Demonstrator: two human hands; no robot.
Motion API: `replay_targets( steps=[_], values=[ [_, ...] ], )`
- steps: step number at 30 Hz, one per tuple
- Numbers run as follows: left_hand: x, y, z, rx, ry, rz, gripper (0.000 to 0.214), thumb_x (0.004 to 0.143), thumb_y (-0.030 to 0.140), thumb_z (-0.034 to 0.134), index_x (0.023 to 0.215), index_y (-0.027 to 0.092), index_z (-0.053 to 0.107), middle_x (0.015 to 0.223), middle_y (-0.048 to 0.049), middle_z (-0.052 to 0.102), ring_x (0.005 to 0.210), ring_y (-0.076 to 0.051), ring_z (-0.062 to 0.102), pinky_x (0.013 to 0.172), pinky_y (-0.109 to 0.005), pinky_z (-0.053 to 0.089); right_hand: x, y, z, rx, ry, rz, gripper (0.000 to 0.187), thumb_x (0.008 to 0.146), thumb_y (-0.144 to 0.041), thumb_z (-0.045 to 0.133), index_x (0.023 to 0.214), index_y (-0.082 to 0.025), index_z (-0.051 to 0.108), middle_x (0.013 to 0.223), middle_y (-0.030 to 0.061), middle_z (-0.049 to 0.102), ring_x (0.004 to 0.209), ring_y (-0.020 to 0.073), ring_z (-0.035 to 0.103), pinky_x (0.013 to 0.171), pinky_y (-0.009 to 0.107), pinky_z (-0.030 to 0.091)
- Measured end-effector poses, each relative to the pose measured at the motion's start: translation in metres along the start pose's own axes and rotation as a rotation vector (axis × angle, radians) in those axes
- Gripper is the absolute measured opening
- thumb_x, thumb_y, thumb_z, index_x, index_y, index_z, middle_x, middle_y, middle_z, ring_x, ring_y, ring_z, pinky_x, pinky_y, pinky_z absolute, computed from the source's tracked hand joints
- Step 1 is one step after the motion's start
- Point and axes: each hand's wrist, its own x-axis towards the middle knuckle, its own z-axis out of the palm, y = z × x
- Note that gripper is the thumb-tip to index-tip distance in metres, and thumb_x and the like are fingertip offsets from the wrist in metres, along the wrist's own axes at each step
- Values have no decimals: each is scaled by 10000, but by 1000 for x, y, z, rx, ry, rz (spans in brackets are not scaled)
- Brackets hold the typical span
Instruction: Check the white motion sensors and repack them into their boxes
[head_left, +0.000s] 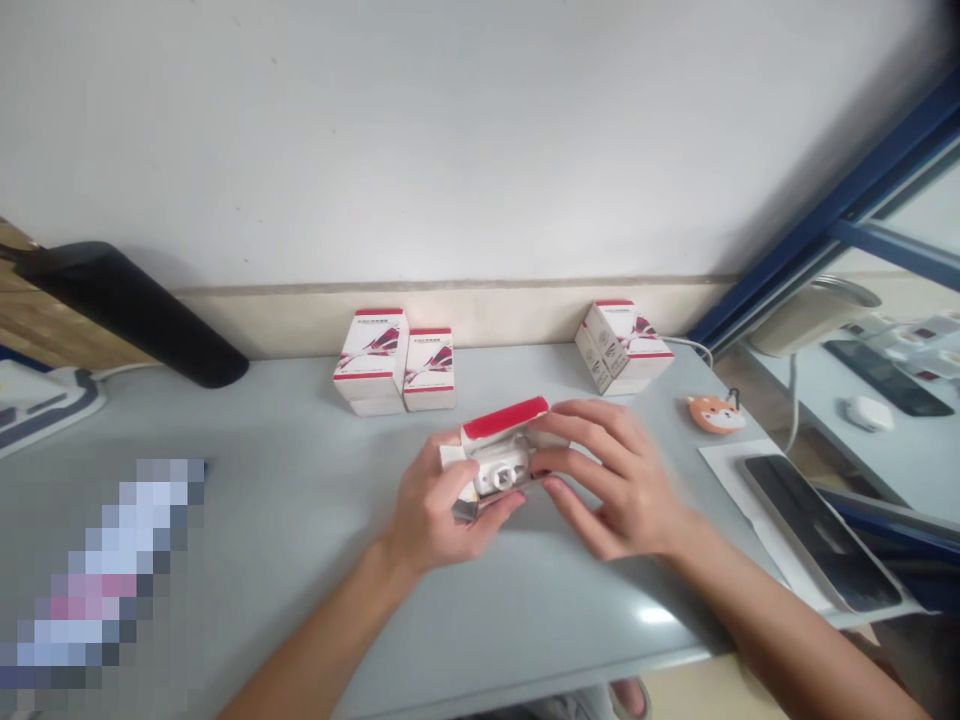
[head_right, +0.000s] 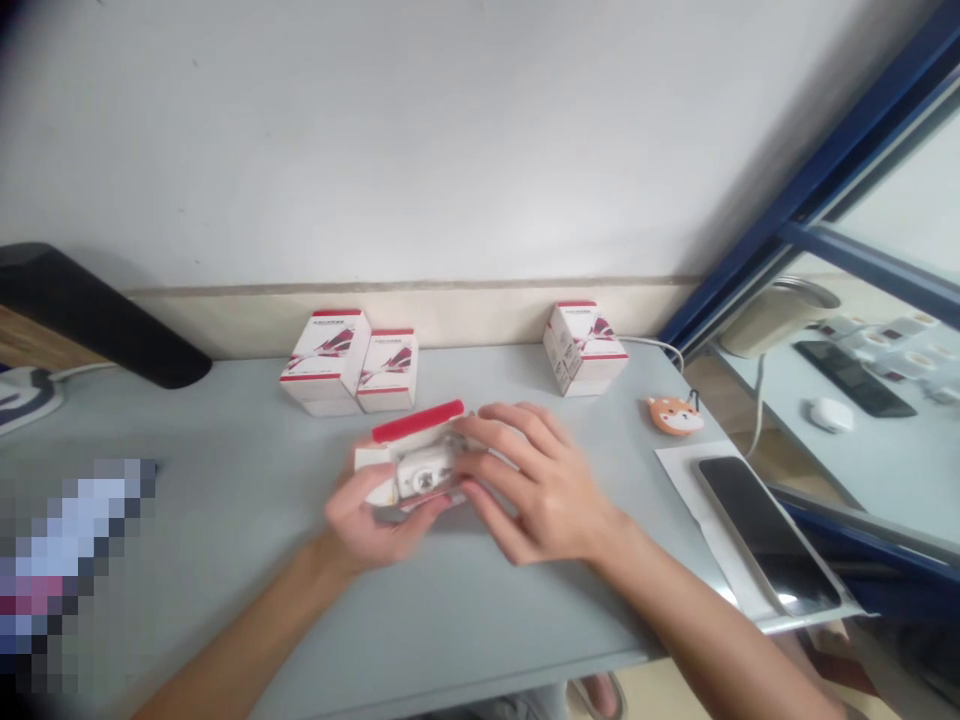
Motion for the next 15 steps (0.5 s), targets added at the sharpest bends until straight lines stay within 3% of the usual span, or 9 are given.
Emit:
replay_targets(
  steps=[4, 7, 12, 15],
  values=[
    [-1, -1, 0, -15, -25, -45, 305, 817, 348, 832, 1013, 233, 628, 1051, -106, 709, 877, -263, 732, 659, -379, 655, 0, -3, -3, -47, -62, 8, 169, 949, -233, 612, 1097, -203, 689, 1422, 140, 645, 1351, 353, 569, 1088, 539, 504],
    [-3, -4, 2, -28, -15, -18, 373, 820, 362, 834, 1086, 240, 602, 1079, -103, 695, 872, -253, 724, 655, -371, 648, -3, -2, 2, -41, 15, 11, 139, 925, -201, 626, 1057, -206, 670, 1384, 143, 634, 1309, 340, 584, 1043, 512, 534],
    [4, -4, 0, -20, -10, 38, 652, 850, 334, 824, 1405, 274, 488, 1087, -77, 676, 867, -226, 687, 694, -350, 625, -7, 3, 10, -25, 39, -12, 200, 913, -184, 640, 1108, -226, 651, 1393, 141, 594, 1270, 347, 598, 1004, 520, 558],
    [12, -2, -4, 7, -48, 84, 773, 910, 310, 761, 1583, 279, 384, 1145, -99, 671, 924, -232, 650, 716, -342, 603, -8, 0, 14, 83, 151, 76, 363, 911, -153, 657, 1252, -250, 582, 1418, 160, 562, 1277, 331, 604, 995, 518, 575]
  ],
)
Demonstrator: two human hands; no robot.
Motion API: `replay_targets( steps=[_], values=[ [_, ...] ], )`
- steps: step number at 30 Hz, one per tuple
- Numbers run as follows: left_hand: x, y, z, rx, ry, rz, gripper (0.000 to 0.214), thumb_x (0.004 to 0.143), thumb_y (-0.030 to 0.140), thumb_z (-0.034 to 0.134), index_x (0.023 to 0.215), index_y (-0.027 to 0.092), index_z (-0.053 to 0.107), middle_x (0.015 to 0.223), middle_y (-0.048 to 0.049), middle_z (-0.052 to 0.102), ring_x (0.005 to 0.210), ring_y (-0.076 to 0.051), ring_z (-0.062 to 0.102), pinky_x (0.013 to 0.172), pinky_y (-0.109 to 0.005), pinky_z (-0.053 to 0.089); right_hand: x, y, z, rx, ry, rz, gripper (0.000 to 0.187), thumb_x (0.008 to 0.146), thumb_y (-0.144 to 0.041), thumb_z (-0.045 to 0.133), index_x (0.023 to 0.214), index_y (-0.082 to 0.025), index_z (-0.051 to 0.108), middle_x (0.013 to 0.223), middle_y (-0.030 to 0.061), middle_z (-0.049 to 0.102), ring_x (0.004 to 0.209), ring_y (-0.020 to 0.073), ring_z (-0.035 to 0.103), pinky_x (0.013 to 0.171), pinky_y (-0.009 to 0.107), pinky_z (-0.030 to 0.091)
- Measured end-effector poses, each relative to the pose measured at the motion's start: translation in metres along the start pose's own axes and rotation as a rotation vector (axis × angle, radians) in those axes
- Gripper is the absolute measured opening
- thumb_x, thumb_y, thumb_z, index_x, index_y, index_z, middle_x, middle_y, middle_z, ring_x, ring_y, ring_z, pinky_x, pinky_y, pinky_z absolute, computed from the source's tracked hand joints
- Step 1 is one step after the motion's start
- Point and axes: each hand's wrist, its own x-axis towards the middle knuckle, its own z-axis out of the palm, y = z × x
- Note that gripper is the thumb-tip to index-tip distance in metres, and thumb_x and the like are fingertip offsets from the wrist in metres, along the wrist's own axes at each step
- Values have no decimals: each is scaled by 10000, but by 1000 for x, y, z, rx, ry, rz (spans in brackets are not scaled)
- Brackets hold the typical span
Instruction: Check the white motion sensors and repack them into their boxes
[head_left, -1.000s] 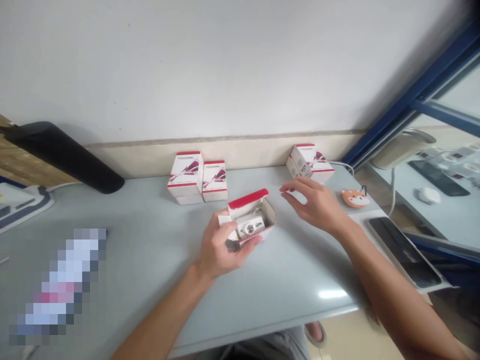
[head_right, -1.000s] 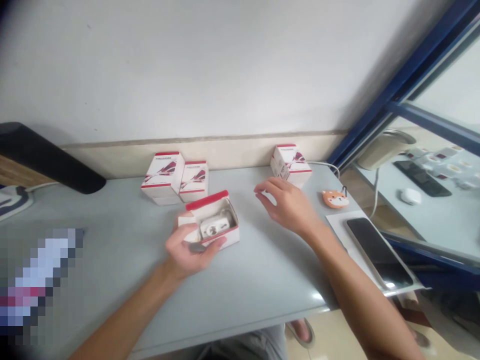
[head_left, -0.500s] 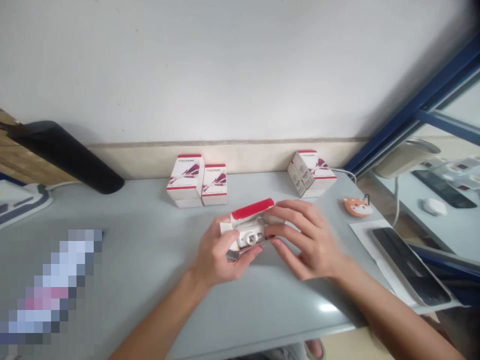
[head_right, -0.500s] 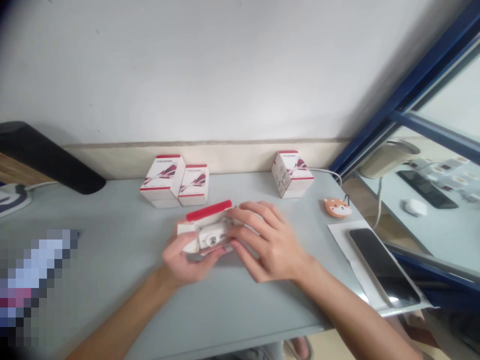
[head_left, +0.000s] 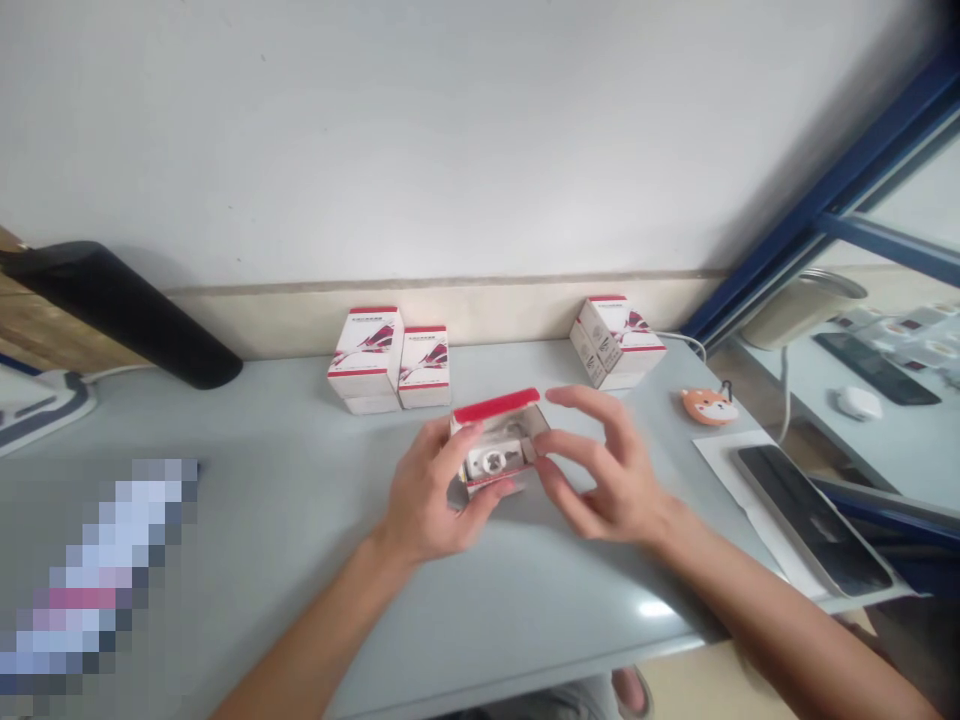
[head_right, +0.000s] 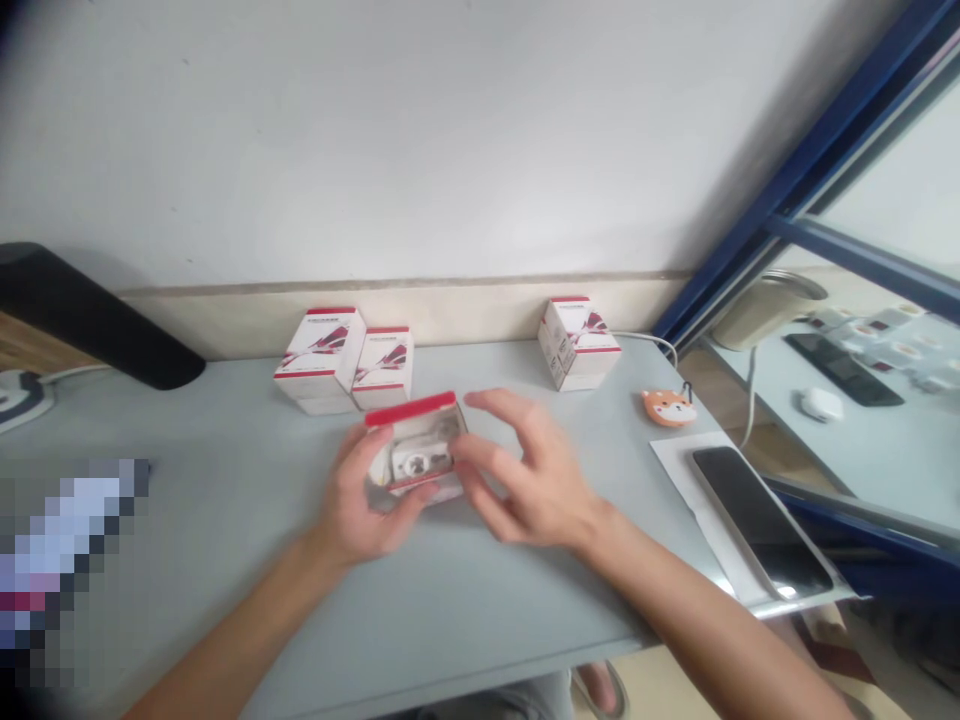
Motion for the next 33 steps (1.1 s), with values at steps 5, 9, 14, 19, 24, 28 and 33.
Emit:
replay_targets(
  steps=[5, 9, 14, 19, 24, 28, 33],
  values=[
    [5, 3, -6, -61, -118, -76, 569, 986, 268, 645, 1542, 271, 525, 1293, -151, 616, 1095, -271, 627, 849, -397, 597, 0, -1, 4, 260, -103, 209, 427, 987, -210, 639, 1390, -233, 499, 1520, 201, 530, 1395, 321, 566, 1117, 558, 518],
    [6, 7, -7, -115, -112, -124, 439, 974, 222, 642, 1410, 271, 629, 1266, -133, 630, 1136, -277, 630, 915, -426, 596, 1, 1, 2, 373, -207, 196, 273, 1045, -291, 596, 1309, -223, 575, 1582, 194, 517, 1419, 307, 571, 1114, 527, 532],
    [3, 6, -4, -116, -123, -92, 423, 953, 191, 674, 1365, 234, 585, 1334, -160, 616, 1200, -286, 632, 971, -459, 586, -2, 0, 6, 444, -38, 211, 240, 996, -222, 702, 1191, -246, 564, 1337, 144, 719, 1184, 243, 731, 986, 426, 607],
    [-4, 1, 2, -196, -60, -184, 473, 901, 208, 763, 1307, 263, 527, 1395, -167, 627, 1222, -301, 671, 952, -473, 608, -2, 2, 8, 413, -29, 142, 430, 1002, -312, 710, 1377, -258, 508, 1343, 153, 717, 1199, 260, 725, 972, 449, 621],
    [-5, -4, 6, -213, -22, -110, 660, 916, 175, 742, 1431, 340, 363, 1384, -171, 614, 1222, -298, 675, 908, -487, 629, 2, -3, 4, 318, -25, 151, 187, 999, -185, 663, 1180, -228, 645, 1282, 136, 720, 1104, 229, 733, 897, 392, 632],
    [-3, -3, 3, -133, -64, -62, 571, 945, 214, 717, 1429, 320, 433, 1362, -173, 609, 1205, -295, 671, 894, -464, 633, 4, -6, 1, 284, 19, 117, 222, 981, -125, 655, 1173, -237, 662, 1231, 119, 730, 1033, 213, 739, 847, 374, 633],
    [-2, -5, -1, -31, -127, -46, 467, 989, 217, 666, 1415, 301, 494, 1392, -170, 583, 1223, -272, 661, 901, -442, 635, 11, 0, -9, 319, -147, 53, 172, 975, -265, 724, 1137, -225, 682, 1347, 150, 679, 1086, 236, 721, 900, 411, 621]
  ],
)
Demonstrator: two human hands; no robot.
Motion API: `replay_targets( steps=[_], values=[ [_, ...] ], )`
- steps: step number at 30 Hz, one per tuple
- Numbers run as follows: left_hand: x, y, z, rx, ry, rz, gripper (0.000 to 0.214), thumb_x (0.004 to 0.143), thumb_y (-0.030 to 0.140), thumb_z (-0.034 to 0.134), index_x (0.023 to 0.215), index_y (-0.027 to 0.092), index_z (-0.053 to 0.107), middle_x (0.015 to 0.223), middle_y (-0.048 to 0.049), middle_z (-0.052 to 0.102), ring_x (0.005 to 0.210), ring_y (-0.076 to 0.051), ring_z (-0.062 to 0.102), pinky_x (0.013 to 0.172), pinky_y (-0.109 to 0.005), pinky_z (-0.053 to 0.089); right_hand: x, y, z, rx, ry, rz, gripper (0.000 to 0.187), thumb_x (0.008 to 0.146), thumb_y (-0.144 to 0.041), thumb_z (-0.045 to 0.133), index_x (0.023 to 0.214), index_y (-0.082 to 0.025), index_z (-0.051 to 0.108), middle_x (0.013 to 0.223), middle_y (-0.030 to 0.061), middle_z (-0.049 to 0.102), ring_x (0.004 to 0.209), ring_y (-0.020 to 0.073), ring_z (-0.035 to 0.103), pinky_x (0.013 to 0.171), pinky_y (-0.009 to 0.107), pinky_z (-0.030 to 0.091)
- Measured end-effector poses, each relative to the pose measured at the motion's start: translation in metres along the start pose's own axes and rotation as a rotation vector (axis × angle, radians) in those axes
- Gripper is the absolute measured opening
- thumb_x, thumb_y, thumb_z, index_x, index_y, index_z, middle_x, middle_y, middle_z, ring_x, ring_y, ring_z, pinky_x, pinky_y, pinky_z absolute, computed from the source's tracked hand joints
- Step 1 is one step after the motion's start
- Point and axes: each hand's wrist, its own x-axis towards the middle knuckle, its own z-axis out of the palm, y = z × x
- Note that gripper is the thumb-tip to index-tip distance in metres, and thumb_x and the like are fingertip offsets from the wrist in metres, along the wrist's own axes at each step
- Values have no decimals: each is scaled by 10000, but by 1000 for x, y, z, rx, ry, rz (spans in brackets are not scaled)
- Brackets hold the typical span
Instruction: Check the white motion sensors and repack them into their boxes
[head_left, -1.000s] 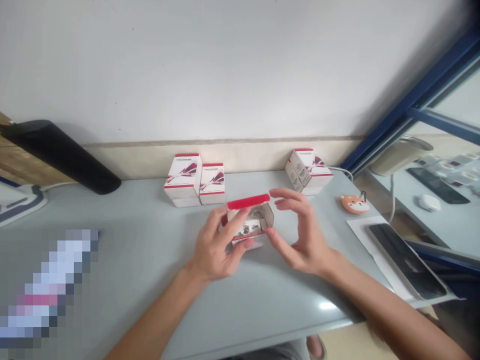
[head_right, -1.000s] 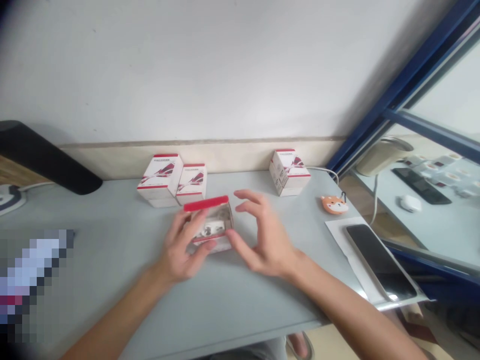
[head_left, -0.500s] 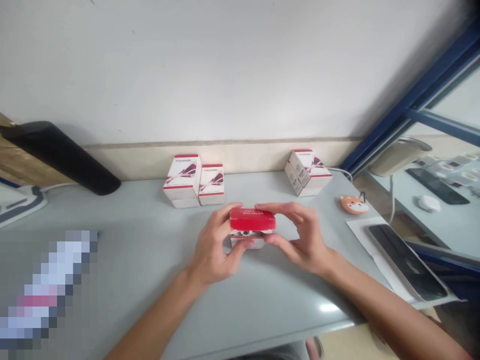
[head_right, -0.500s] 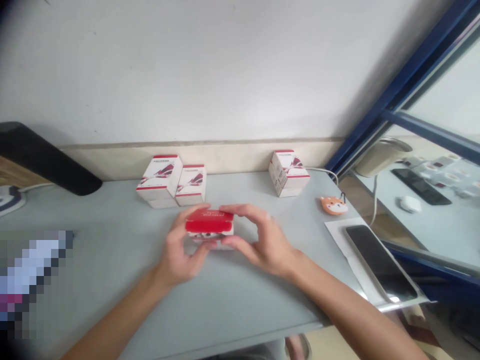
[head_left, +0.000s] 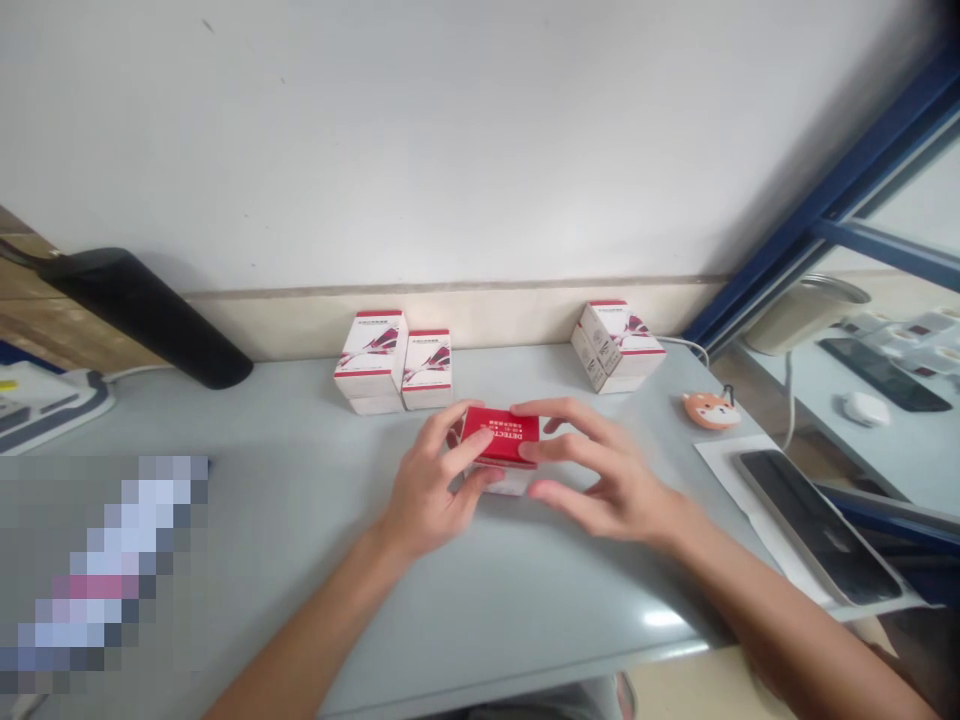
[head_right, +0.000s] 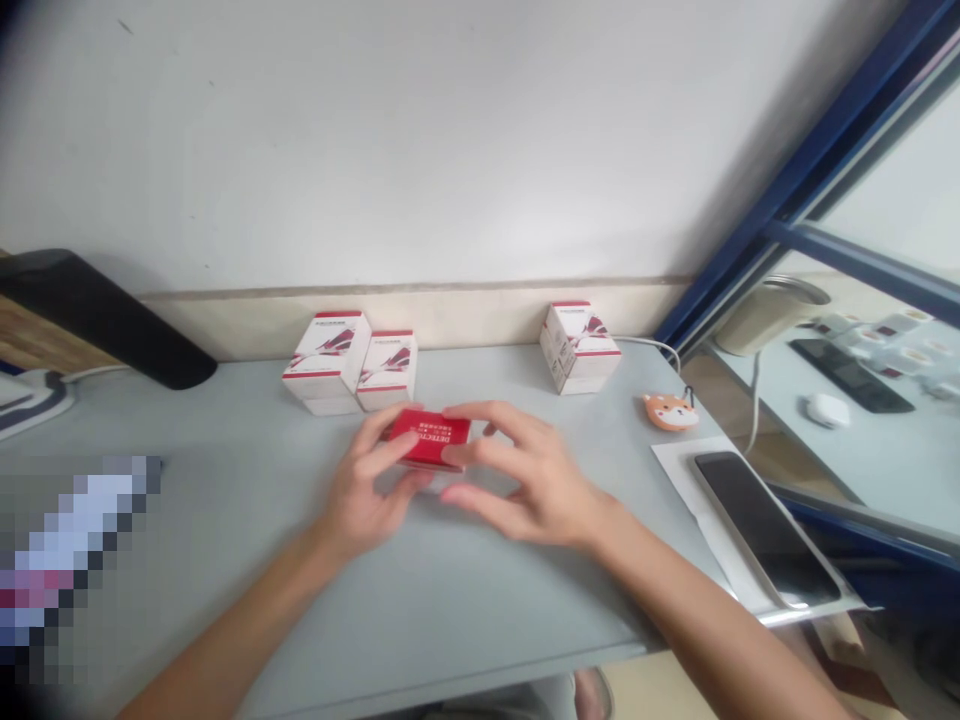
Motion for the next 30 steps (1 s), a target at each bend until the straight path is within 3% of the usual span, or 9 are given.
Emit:
replay_targets(
  steps=[6, 9, 11, 14, 17, 22, 24, 26, 30],
  values=[
    [-5, -10, 5, -81, 58, -20, 497, 976, 166, 692, 1419, 291, 506, 1468, -164, 574, 1340, -268, 618, 997, -454, 609, -7, 6, 8, -92, -33, 28, 382, 983, -257, 712, 1351, -279, 613, 1493, 151, 564, 1221, 253, 680, 940, 409, 622],
    [-7, -11, 14, -267, 238, -147, 432, 995, 150, 663, 1373, 276, 498, 1449, -143, 616, 1369, -237, 620, 1038, -413, 592, -13, 13, 21, -120, -68, 131, 782, 960, -352, 739, 1617, -254, 327, 1642, 248, 385, 1300, 320, 651, 926, 460, 633],
    [-7, -10, 19, -360, 309, -253, 352, 1009, 176, 651, 1313, 261, 494, 1420, -140, 648, 1345, -217, 646, 1017, -363, 599, -16, 19, 25, -134, -120, 215, 914, 937, -341, 750, 1663, -224, 206, 1587, 256, 483, 1226, 332, 698, 904, 464, 636],
    [-4, -8, 20, -320, 298, -393, 257, 1017, 229, 645, 1245, 241, 527, 1437, -154, 633, 1345, -229, 642, 990, -346, 599, -19, 29, 28, -164, -98, 288, 869, 900, -332, 771, 1627, -256, 303, 1432, 169, 663, 1124, 316, 745, 889, 430, 631],
    [0, -16, 8, -36, 379, -421, 225, 999, 239, 651, 1213, 230, 580, 1409, -151, 609, 1376, -256, 586, 1063, -406, 550, -21, 39, 31, -229, 117, 321, 714, 883, -380, 783, 1511, -276, 460, 1363, 133, 706, 1127, 316, 742, 879, 422, 625],
    [5, -50, -22, 300, 583, -517, 576, 864, 235, 768, 1379, 203, 512, 1476, -177, 509, 1459, -319, 449, 1233, -525, 371, -14, 42, 44, -348, 334, 412, 625, 866, -405, 792, 1417, -265, 531, 1272, 121, 730, 1052, 320, 733, 828, 446, 613],
    [3, -65, -27, 181, 571, -682, 738, 837, 280, 804, 1474, 222, 436, 1525, -169, 490, 1472, -318, 447, 1254, -518, 348, -10, 38, 50, -386, 328, 396, 642, 852, -378, 806, 1422, -268, 533, 1265, 112, 736, 1053, 316, 718, 863, 452, 602],
    [0, -77, -28, -62, 537, -821, 811, 866, 342, 793, 1539, 246, 351, 1483, -157, 558, 1346, -277, 591, 1188, -465, 452, -7, 35, 56, -452, 274, 337, 629, 852, -306, 793, 1428, -274, 544, 1270, 100, 744, 1081, 314, 695, 907, 451, 582],
    [-8, -92, -26, -197, 490, -870, 675, 882, 397, 781, 1456, 197, 487, 1424, -160, 638, 1291, -276, 650, 1167, -440, 481, 10, 36, 74, -610, 54, 152, 614, 919, -103, 636, 1496, -288, 537, 1478, 72, 662, 1225, 314, 623, 998, 449, 524]
  ],
)
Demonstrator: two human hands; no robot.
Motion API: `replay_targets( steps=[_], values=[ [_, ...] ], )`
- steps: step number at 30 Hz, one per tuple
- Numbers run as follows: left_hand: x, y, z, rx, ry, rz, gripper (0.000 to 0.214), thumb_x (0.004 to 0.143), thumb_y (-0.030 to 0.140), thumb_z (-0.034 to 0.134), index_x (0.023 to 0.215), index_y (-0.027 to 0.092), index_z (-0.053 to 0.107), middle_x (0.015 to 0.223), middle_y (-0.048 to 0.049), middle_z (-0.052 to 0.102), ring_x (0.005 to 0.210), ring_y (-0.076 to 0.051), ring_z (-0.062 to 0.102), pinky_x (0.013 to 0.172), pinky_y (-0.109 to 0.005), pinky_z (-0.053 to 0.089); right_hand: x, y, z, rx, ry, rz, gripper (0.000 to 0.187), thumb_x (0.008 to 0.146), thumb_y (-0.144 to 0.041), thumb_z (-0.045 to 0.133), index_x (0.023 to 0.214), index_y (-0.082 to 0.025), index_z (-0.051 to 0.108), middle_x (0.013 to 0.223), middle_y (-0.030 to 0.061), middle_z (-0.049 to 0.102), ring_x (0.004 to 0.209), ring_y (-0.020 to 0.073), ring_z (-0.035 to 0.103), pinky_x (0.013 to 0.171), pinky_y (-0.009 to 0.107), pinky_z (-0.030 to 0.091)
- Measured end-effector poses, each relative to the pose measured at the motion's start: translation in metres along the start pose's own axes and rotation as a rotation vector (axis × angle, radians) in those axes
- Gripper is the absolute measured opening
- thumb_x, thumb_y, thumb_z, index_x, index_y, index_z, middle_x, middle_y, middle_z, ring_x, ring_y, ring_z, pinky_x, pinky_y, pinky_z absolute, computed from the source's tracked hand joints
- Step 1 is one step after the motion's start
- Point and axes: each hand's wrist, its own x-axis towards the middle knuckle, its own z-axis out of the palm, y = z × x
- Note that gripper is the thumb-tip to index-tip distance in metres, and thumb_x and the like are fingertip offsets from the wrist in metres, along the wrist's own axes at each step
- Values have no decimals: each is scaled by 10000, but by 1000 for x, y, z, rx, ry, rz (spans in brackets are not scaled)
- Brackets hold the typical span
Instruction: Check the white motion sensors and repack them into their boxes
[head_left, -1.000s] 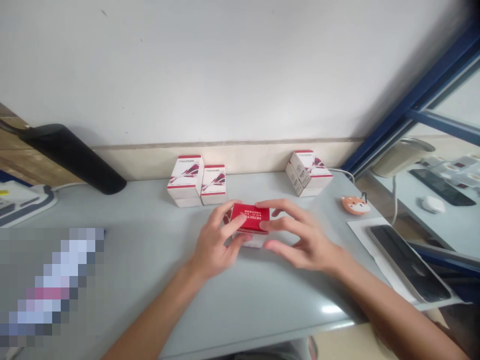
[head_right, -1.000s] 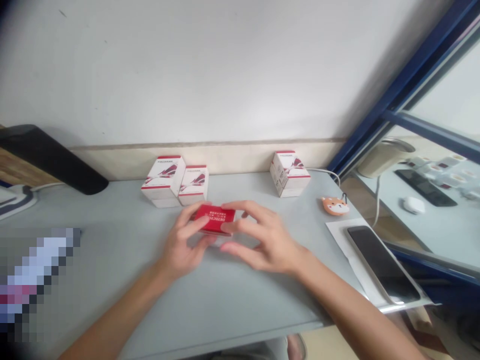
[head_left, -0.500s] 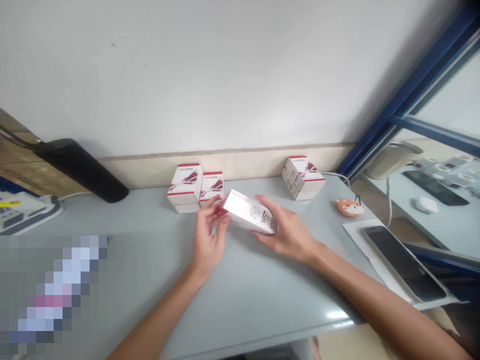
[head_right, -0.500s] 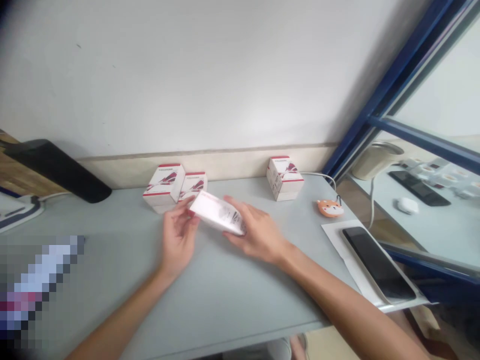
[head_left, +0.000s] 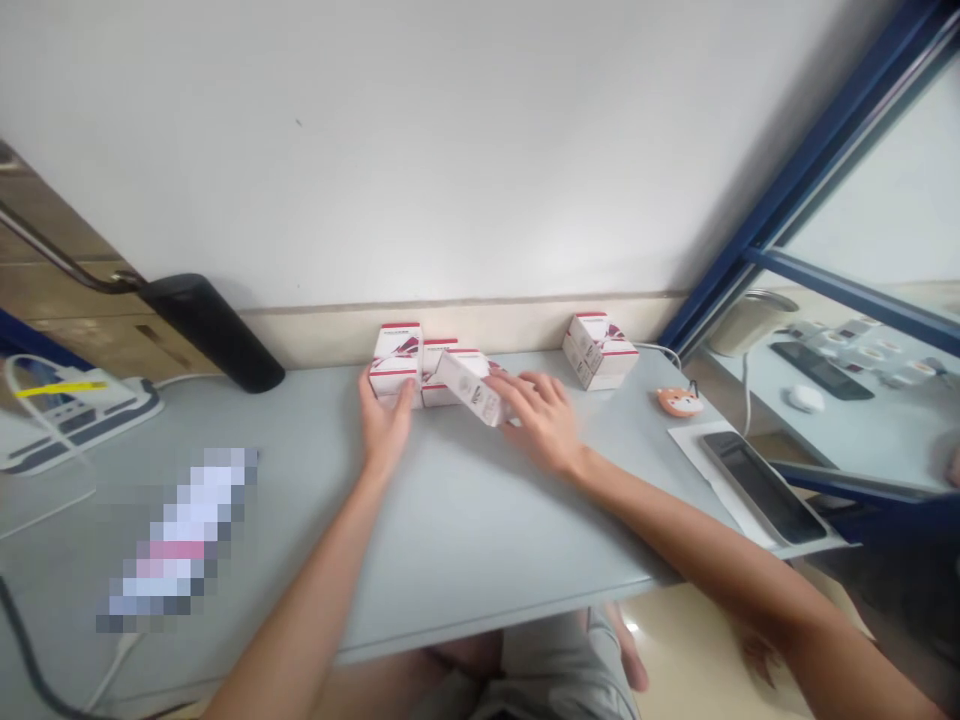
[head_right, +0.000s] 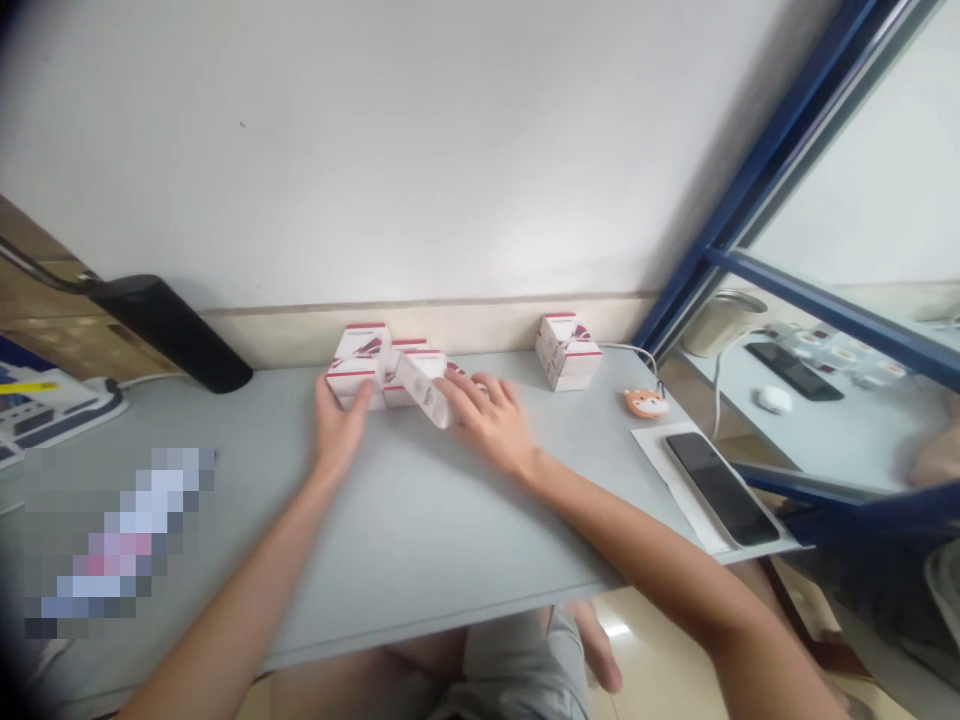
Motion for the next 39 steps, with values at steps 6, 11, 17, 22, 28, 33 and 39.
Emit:
replay_targets(
  steps=[6, 11, 17, 22, 28, 33, 39],
  values=[
    [1, -12, -3, -39, -8, 73, 637, 914, 425, 741, 1464, 198, 514, 1458, -169, 639, 1361, -286, 622, 1190, -433, 463, 58, -30, 41, 1, -169, -58, 511, 1018, -201, 606, 1521, -262, 542, 1527, 131, 584, 1470, 339, 456, 1110, 458, 511],
    [4, -23, -7, -51, -27, 105, 633, 954, 437, 671, 1509, 195, 485, 1510, -176, 606, 1383, -285, 612, 1191, -430, 465, 79, -37, 63, 152, -192, -50, 556, 1025, -184, 582, 1572, -218, 490, 1620, 139, 479, 1581, 304, 335, 1248, 471, 413],
    [7, -25, -14, 6, -50, 90, 557, 976, 407, 608, 1488, 200, 536, 1454, -164, 659, 1350, -304, 633, 1192, -465, 456, 78, -32, 75, 213, -141, 26, 560, 1013, -178, 603, 1557, -270, 512, 1596, 119, 504, 1556, 277, 380, 1228, 476, 436],
    [5, -21, -17, 61, -95, 84, 527, 997, 368, 562, 1499, 209, 536, 1473, -146, 653, 1372, -284, 620, 1217, -442, 429, 67, -9, 59, 283, -84, -11, 612, 1018, -376, 645, 1589, -269, 452, 1663, 156, 406, 1543, 295, 405, 1216, 493, 445],
    [-4, -7, -12, 136, -55, 88, 602, 1005, 287, 528, 1584, 185, 399, 1498, -168, 611, 1392, -267, 596, 1214, -415, 437, 35, 72, -7, 6, 202, 152, 383, 1069, -311, 485, 1428, -267, 610, 1503, 140, 572, 1358, 281, 576, 1142, 479, 484],
    [-14, 11, -10, 215, 52, 170, 719, 891, 154, 622, 1569, 169, 382, 1597, -202, 447, 1547, -330, 369, 1315, -523, 240, -4, 136, -42, -316, 308, 556, 449, 998, -476, 572, 1325, -187, 678, 1393, 208, 593, 1343, 368, 522, 1136, 537, 410],
    [-25, 32, -8, 384, 153, 497, 577, 829, 34, 588, 1388, 173, 553, 1372, -189, 546, 1379, -343, 485, 1211, -566, 371, -18, 143, -38, -285, 116, 683, 675, 881, -627, 674, 1388, -183, 645, 1288, 208, 645, 1180, 373, 585, 1057, 506, 430]
  ],
)
